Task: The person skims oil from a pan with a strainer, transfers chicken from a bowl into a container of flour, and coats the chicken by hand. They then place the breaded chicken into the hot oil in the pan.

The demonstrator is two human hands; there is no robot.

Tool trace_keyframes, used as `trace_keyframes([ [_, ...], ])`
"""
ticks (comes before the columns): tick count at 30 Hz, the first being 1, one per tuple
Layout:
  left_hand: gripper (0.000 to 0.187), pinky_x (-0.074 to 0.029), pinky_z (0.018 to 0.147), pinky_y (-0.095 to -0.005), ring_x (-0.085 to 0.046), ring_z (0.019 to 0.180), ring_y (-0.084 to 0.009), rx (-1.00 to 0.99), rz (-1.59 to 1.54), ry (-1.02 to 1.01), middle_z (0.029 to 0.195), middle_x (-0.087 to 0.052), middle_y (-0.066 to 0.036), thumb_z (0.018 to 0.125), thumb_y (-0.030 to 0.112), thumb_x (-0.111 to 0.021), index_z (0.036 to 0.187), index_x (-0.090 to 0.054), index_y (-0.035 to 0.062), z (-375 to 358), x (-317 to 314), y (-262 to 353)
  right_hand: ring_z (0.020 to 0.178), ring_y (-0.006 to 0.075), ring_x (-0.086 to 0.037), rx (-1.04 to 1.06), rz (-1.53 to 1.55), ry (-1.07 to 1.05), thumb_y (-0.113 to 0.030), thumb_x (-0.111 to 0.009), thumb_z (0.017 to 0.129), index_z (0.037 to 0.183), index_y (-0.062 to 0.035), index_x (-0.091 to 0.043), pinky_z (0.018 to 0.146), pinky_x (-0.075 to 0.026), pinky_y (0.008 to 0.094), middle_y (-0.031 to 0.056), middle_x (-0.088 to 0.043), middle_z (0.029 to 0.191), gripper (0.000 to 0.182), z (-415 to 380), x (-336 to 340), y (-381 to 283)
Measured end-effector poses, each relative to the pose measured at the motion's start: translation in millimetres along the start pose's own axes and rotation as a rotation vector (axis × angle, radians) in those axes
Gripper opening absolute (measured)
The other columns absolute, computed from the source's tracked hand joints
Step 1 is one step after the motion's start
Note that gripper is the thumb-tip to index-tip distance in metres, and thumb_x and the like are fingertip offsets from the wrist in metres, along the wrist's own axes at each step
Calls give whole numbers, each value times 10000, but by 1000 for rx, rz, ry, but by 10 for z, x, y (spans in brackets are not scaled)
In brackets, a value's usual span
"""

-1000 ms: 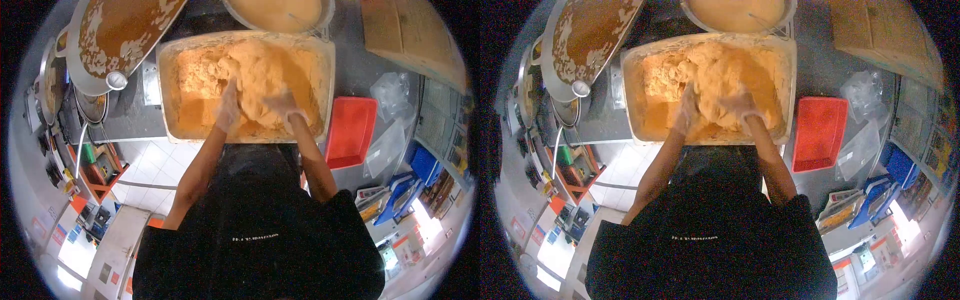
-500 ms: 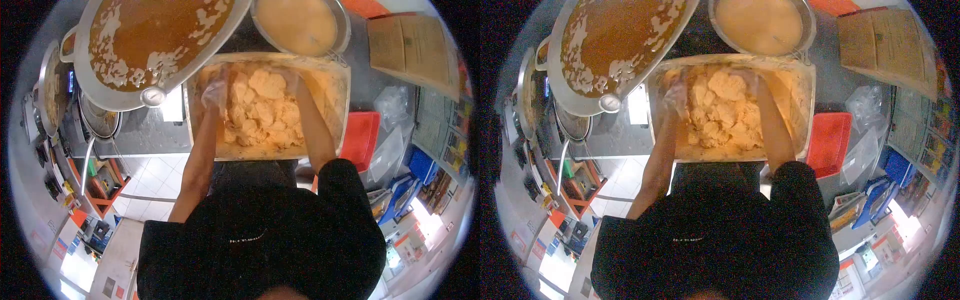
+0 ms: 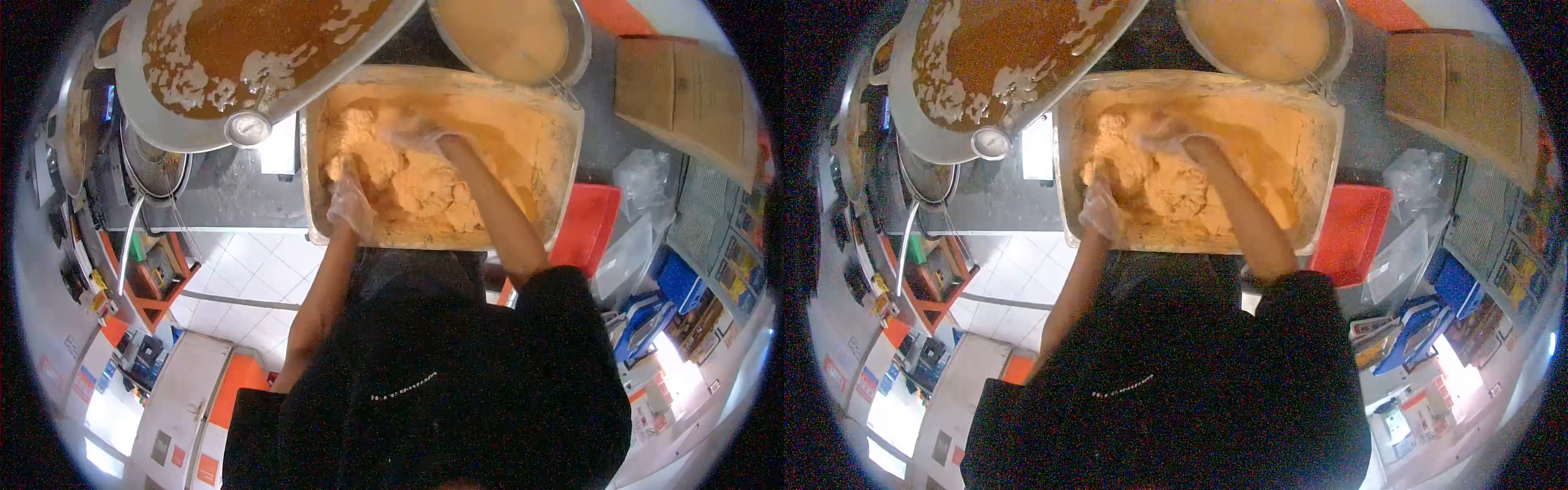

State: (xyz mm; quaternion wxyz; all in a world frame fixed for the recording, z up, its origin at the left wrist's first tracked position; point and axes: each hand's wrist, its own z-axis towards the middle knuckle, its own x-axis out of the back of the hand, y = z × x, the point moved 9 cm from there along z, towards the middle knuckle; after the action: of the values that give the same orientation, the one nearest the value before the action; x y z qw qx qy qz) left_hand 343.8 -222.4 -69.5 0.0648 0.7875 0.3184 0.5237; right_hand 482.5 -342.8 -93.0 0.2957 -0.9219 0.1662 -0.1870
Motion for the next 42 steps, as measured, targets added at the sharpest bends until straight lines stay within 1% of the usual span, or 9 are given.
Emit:
trace_keyframes([
  [8, 479, -373, 958, -349, -464, 1143, -254, -33, 12, -6, 1379, -309, -168, 931, 245, -302, 1370, -223, 69, 231, 0, -199, 1067, 217, -489, 106, 287, -69, -424, -517, 827, 1159, -12, -481, 895, -409, 334, 142, -500, 1194, 530, -544, 259, 1024],
  [13, 496, -364, 977, -285, -378, 1222, -206, -261, -201, 108, 1374, -310, -153, 916, 182, -337, 1361, -212, 2, -240, -8, 428, 1073, 176, -473, -391, 178, 127, -536, -474, 824, 1303, -43, -382, 868, -406, 328, 115, -520, 1180, 693, -1321, 554, 603],
  [20, 501, -261, 1039, -314, -303, 1266, -224, 47, -170, 31, 1414, -234, -146, 927, 187, -283, 1382, -158, 17, 385, -349, 191, 1063, 194, -482, 71, 257, 60, -442, -548, 793, 1276, -36, -409, 874, -405, 327, 115, -515, 1186, 646, -1344, 399, 944],
  [24, 511, -209, 1066, -333, -261, 1289, -220, 99, -1312, -112, 1421, -219, -136, 928, 213, -284, 1383, -153, 20, 45, -295, 44, 1057, 204, -487, 72, 386, 328, -388, -590, 775, 1260, -32, -424, 878, -404, 327, 115, -512, 1189, 624, -1673, 618, 1499],
  [27, 518, -170, 1086, -348, -230, 1306, -217, 446, -3284, -203, 1426, -208, -128, 929, 232, -284, 1384, -150, 22, -191, -661, 52, 1052, 211, -490, 77, 441, 251, -348, -621, 761, 1248, -29, -435, 881, -404, 327, 115, -510, 1192, 611, -1674, 369, 1525],
  [30, 529, -169, 1084, -325, -238, 1304, -201, -498, -1471, -223, 1418, -231, -131, 935, 311, -256, 1370, -209, 14, 53, -418, 893, 1048, 219, -494, -139, 701, 0, -308, -652, 748, 1237, -27, -447, 883, -404, 327, 115, -507, 1194, 600, -1329, 87, 1261],
  [37, 413, -477, 803, -307, -512, 1042, -247, -37, -1599, -58, 1251, -445, -148, 885, 172, -376, 1250, -378, -22, -255, -510, 638, 1137, 205, -441, 230, 212, 76, -277, -708, 700, 1253, -33, -452, 932, -372, 310, 112, -474, 1255, 656, -1589, 418, 839],
  [39, 430, -483, 793, -311, -518, 1027, -247, 16, -1136, 148, 1258, -432, -153, 887, 196, -376, 1264, -352, -9, -298, -302, 284, 1170, 201, -414, 639, -95, 168, -312, -725, 667, 1250, -28, -452, 929, -384, 319, 122, -488, 1236, 703, -1742, 494, 764],
  [42, 459, -490, 779, -318, -525, 1004, -246, 103, -280, 425, 1270, -412, -160, 889, 233, -377, 1285, -312, 10, -95, 177, -171, 1166, 212, -421, 198, 456, 330, -337, -726, 664, 1279, -41, -404, 920, -391, 328, 133, -476, 1243, 755, -1387, 1067, 1336],
])
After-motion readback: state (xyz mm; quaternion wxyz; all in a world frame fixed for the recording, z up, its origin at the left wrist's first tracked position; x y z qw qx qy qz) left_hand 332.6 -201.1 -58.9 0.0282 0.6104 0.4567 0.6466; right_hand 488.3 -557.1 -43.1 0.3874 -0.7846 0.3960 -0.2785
